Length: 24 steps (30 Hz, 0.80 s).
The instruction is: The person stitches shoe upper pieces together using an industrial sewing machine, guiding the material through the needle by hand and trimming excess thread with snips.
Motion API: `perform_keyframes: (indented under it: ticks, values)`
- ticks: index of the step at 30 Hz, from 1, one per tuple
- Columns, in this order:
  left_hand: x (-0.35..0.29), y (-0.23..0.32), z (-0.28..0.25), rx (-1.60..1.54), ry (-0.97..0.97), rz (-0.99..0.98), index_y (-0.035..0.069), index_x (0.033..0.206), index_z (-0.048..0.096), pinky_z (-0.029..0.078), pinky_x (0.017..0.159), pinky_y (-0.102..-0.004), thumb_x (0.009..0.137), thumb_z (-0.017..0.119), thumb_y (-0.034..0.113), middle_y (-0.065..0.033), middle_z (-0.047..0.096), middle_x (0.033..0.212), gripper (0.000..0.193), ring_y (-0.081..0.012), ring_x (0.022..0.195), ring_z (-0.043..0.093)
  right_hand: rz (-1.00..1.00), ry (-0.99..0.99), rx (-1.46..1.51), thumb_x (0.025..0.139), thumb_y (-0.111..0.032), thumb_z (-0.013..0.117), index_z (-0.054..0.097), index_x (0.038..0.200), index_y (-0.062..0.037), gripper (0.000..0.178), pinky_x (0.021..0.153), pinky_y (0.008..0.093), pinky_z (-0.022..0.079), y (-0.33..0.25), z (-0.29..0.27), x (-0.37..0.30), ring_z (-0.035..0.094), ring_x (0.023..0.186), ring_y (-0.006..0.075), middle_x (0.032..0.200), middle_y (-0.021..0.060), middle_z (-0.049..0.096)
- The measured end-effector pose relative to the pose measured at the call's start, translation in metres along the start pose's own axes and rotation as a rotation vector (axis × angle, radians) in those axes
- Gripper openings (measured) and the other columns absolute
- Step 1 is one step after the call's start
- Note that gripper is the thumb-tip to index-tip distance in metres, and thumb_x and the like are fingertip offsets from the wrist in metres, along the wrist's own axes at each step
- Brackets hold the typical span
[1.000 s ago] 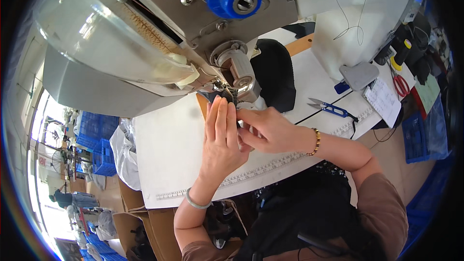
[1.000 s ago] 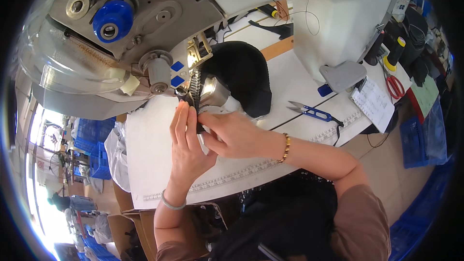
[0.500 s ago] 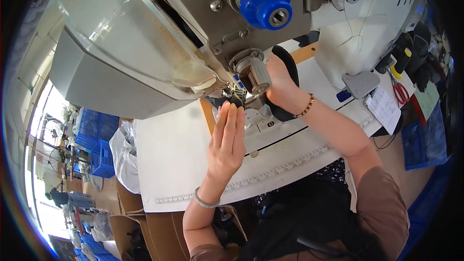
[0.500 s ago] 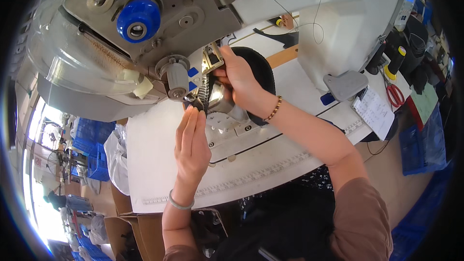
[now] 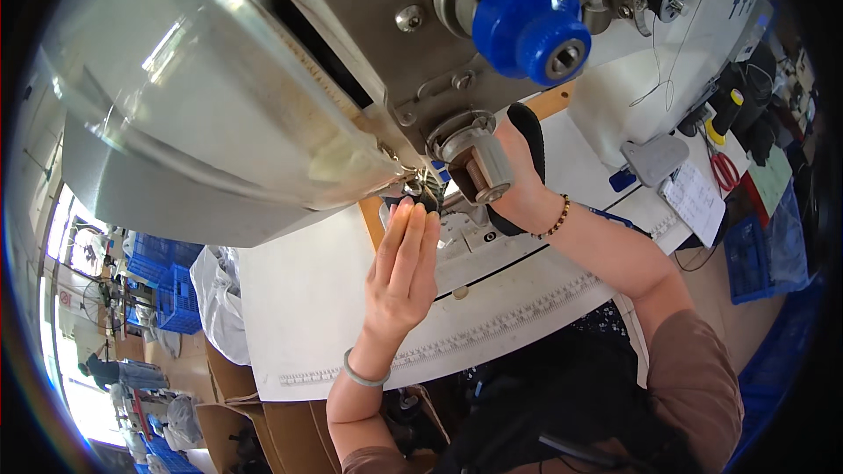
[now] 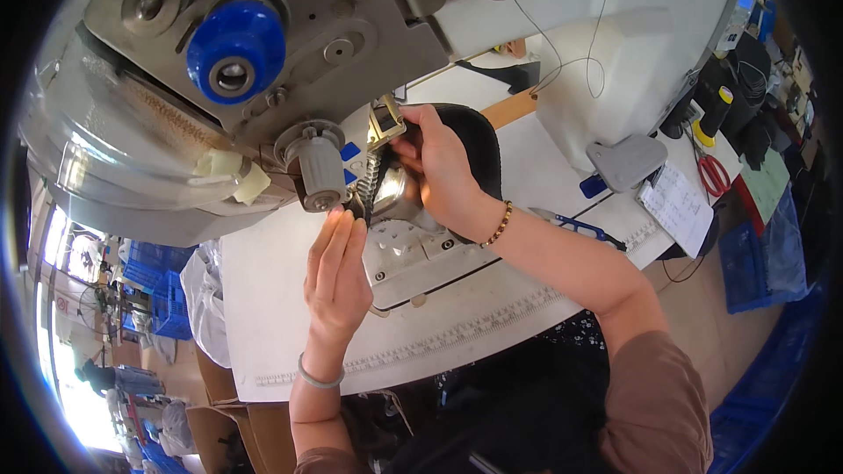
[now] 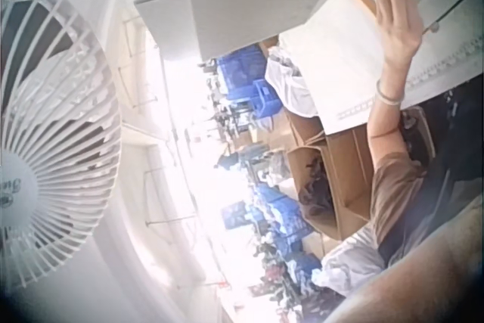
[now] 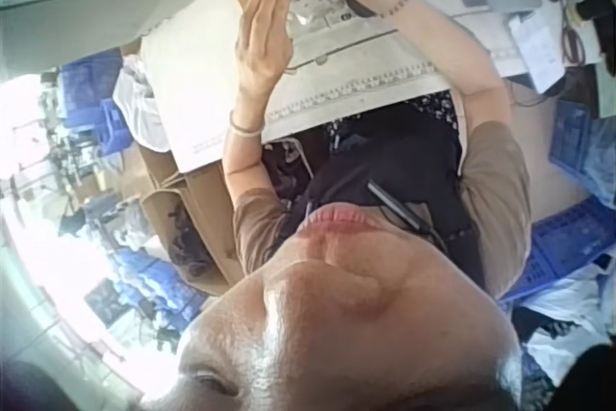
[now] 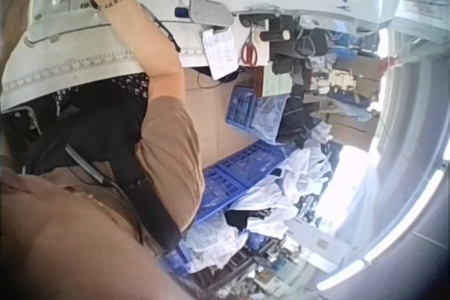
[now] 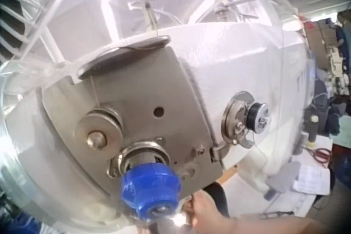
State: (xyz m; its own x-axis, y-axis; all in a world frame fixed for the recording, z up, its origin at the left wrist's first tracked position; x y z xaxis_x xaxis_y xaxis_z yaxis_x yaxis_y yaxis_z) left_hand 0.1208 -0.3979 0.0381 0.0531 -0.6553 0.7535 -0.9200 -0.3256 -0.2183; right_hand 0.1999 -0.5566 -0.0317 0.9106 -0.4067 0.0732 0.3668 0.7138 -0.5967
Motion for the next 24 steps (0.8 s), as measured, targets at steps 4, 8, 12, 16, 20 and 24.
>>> perform_keyframes:
  ticks: [4, 8, 12, 16, 20, 24]
  values:
    - [-0.001, -0.003, 0.000, -0.019, -0.021, 0.022, -0.009, 0.100, 0.061, 0.053, 0.088, -0.0391, 0.076, 0.059, -0.010, -0.0158, 0.055, 0.111, 0.024, -0.0304, 0.107, 0.055, -0.010, 0.141, 0.059, 0.088, -0.026, 0.048, 0.055, 0.079, -0.0059, 0.024, 0.057, 0.0197, 0.032, 0.001, -0.003, -0.004, 0.041, 0.059, 0.0058, 0.066, -0.0007, 0.049]
    - [0.000, -0.006, -0.002, -0.055, -0.007, 0.008, -0.008, 0.099, 0.062, 0.053, 0.088, -0.0390, 0.076, 0.057, -0.011, -0.0157, 0.055, 0.110, 0.024, -0.0305, 0.106, 0.055, -0.046, 0.095, 0.054, 0.088, -0.026, 0.049, 0.056, 0.080, -0.0056, 0.023, 0.056, 0.0203, 0.031, -0.003, 0.000, -0.006, 0.041, 0.059, 0.0057, 0.067, -0.0006, 0.050]
    - [0.002, -0.008, -0.002, -0.078, 0.010, 0.001, -0.008, 0.098, 0.062, 0.053, 0.087, -0.0384, 0.074, 0.057, -0.011, -0.0152, 0.056, 0.109, 0.025, -0.0299, 0.103, 0.056, -0.076, 0.105, 0.034, 0.088, -0.027, 0.049, 0.055, 0.079, -0.0061, 0.024, 0.056, 0.0205, 0.031, -0.005, -0.001, -0.007, 0.039, 0.058, 0.0062, 0.066, -0.0007, 0.049]
    - [0.002, -0.013, -0.003, -0.094, 0.038, -0.010, -0.007, 0.097, 0.063, 0.054, 0.087, -0.0378, 0.072, 0.057, -0.012, -0.0141, 0.057, 0.106, 0.027, -0.0288, 0.100, 0.058, -0.113, 0.110, -0.014, 0.088, -0.028, 0.048, 0.053, 0.073, -0.0082, 0.026, 0.055, 0.0208, 0.030, -0.010, 0.003, -0.010, 0.037, 0.056, 0.0063, 0.062, -0.0016, 0.046]
    - [0.000, -0.019, -0.002, -0.123, 0.053, -0.031, -0.006, 0.097, 0.063, 0.054, 0.086, -0.0372, 0.071, 0.058, -0.012, -0.0132, 0.057, 0.104, 0.028, -0.0284, 0.098, 0.058, -0.070, 0.106, -0.003, 0.088, -0.029, 0.048, 0.050, 0.068, -0.0098, 0.027, 0.054, 0.0216, 0.029, -0.010, 0.006, -0.011, 0.035, 0.055, 0.0061, 0.059, -0.0026, 0.042]
    - [0.001, -0.021, -0.001, -0.099, 0.063, -0.031, -0.005, 0.098, 0.063, 0.055, 0.082, -0.0359, 0.070, 0.059, -0.011, -0.0124, 0.057, 0.101, 0.029, -0.0283, 0.096, 0.059, -0.022, 0.060, -0.050, 0.088, -0.030, 0.047, 0.044, 0.064, -0.0110, 0.031, 0.053, 0.0221, 0.027, -0.010, 0.011, -0.007, 0.031, 0.053, 0.0063, 0.057, -0.0037, 0.038]
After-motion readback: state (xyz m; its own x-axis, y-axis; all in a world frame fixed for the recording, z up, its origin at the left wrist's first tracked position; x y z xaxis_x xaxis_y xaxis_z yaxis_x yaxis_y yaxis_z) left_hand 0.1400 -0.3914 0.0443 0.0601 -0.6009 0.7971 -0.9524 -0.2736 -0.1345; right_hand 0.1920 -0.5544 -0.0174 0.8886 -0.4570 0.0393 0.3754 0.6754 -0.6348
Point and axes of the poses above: each hand's wrist, its own x-axis towards the middle knuckle, its own z-axis out of the palm, y = z × x, the point moved 9 cm from there along x, towards the middle knuckle
